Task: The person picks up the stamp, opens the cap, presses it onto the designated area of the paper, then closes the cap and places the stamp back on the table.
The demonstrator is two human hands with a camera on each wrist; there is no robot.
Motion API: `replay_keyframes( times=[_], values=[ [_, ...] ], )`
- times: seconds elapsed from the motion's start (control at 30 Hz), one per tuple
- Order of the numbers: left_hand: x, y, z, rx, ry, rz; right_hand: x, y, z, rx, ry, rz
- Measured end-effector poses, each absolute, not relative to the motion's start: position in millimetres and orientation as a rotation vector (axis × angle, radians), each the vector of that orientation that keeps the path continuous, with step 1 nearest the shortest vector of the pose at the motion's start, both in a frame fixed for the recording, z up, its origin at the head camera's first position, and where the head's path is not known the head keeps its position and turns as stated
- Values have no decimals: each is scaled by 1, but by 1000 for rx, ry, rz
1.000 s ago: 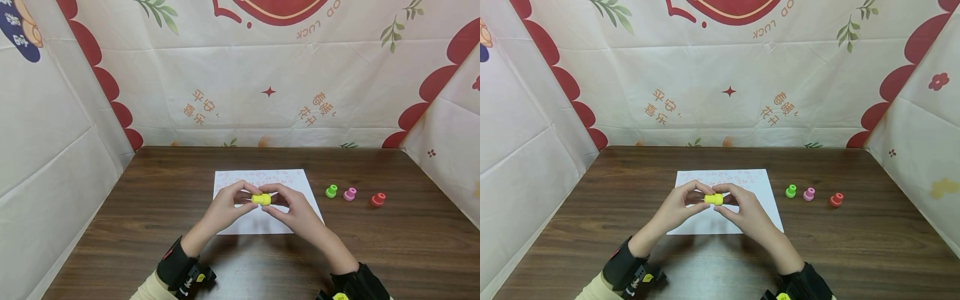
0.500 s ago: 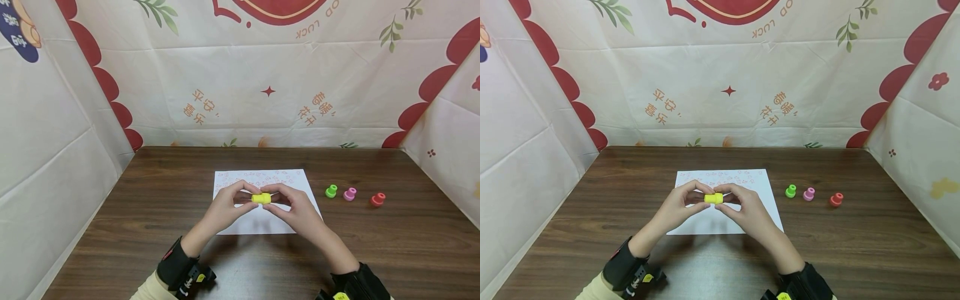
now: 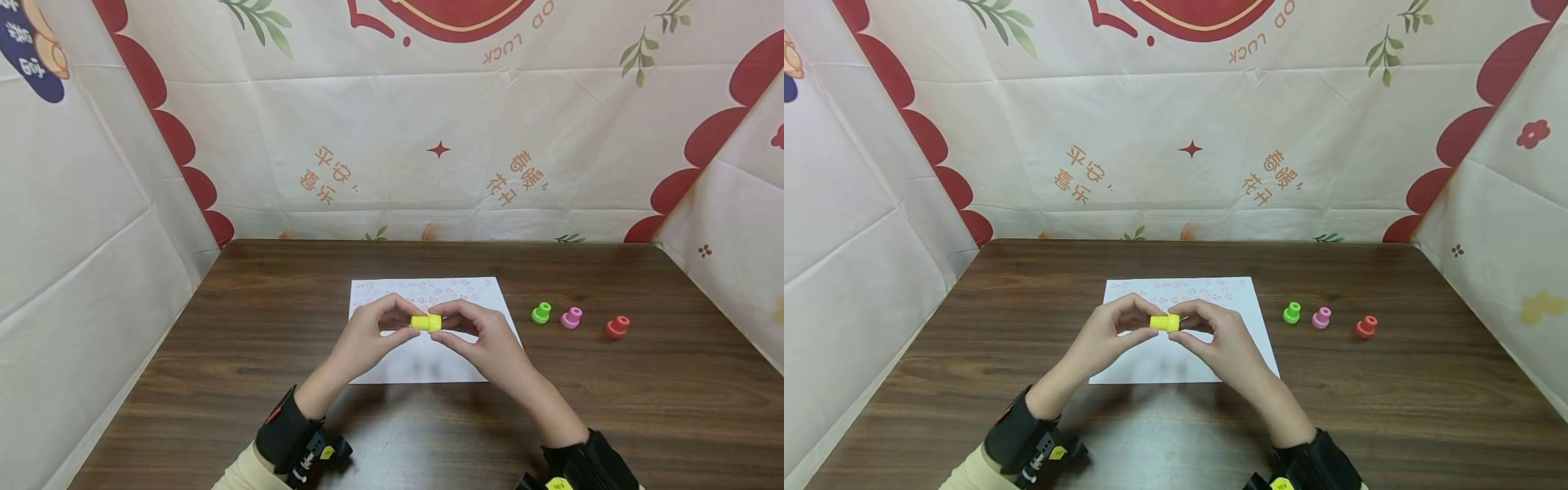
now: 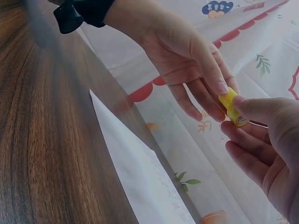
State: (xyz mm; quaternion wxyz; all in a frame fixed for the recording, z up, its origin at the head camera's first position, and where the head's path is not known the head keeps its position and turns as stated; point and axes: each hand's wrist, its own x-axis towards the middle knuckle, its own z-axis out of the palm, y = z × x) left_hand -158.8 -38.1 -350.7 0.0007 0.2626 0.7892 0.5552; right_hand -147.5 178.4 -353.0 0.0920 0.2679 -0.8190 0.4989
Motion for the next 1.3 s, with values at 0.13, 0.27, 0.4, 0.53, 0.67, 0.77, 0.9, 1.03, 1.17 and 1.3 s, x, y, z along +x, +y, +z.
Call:
replay_keyframes(
  times=[0.13,0.27,0.4,0.53,0.67,0.77,0.9,1.03,1.17,1.3],
  values=[
    [-159,-39,-350,825,2492,1747,-148,179,-353,791,-2427,1471],
    [-159,-39,-349,802,2496,1748,-149,179,-353,791,-2422,1461],
    [-162,-42,-348,760,2518,1765,-150,183,-352,747,-2419,1440],
    [-166,-50,-344,663,2554,1805,-152,192,-347,647,-2399,1407],
    [-169,-57,-340,629,2567,1821,-154,198,-345,616,-2387,1405],
    [-170,-58,-339,622,2575,1825,-155,197,-345,626,-2392,1419],
    [-169,-59,-338,611,2576,1824,-155,196,-345,627,-2408,1426],
    [-169,-59,-338,609,2571,1823,-154,196,-344,627,-2415,1427],
    [-169,-58,-338,626,2564,1821,-154,196,-344,634,-2410,1429],
    [-169,-58,-340,627,2569,1814,-154,195,-345,641,-2402,1433]
  ],
)
